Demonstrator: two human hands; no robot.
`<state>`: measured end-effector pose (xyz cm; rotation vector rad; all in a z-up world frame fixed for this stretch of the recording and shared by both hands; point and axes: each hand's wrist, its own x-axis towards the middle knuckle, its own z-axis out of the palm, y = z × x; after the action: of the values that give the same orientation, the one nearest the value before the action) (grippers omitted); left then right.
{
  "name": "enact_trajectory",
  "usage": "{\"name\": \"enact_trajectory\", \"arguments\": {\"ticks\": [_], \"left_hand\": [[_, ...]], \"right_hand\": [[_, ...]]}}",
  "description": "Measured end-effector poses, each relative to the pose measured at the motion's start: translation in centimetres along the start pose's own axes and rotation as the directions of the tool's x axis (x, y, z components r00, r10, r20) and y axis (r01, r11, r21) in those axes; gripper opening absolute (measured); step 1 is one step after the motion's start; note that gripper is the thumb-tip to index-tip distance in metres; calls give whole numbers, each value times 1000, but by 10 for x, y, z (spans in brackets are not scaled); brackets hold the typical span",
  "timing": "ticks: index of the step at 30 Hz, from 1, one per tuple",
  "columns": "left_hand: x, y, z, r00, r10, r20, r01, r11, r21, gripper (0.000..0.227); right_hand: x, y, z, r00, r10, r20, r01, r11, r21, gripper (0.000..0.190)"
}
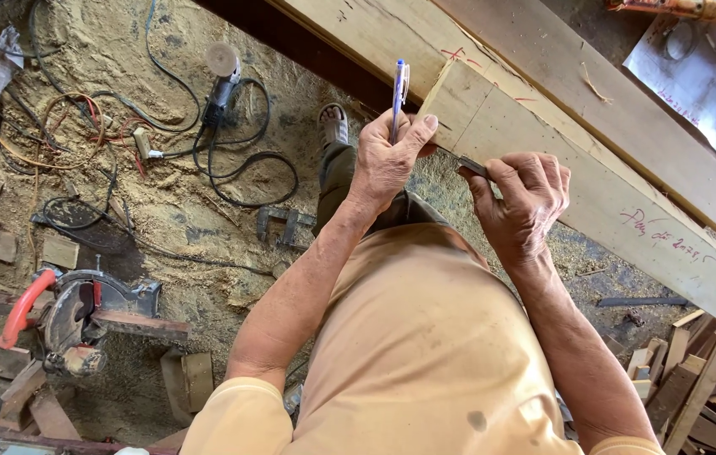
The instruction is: Measuring and marking wooden planks using a tape measure, square, and pen
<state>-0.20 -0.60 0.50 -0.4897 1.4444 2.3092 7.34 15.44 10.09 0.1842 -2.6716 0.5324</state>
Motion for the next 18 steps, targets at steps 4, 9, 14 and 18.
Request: {"name": "enact_trajectory", "arguments": {"ticks": [4, 9, 14, 18], "left_hand": [[2, -1, -1, 1000, 5, -1, -5, 1000, -5, 43], [2, -2, -2, 1000, 7, 16, -7, 1000, -1, 42], [-4, 15, 0, 999, 5, 41, -6, 1000, 27, 41], [-20, 45, -5, 993, 51, 111, -71, 981, 182, 49]], "right_hand": [[1, -1, -1, 1000, 6, 6, -6, 1000, 8, 20], [-1, 1, 0, 1000, 2, 1, -2, 1000, 2, 21], [-2, 2, 0, 1000, 3, -3, -3, 1000, 3, 20], [-2, 0, -1, 1000, 24, 18, -24, 1000, -20, 22]]}}
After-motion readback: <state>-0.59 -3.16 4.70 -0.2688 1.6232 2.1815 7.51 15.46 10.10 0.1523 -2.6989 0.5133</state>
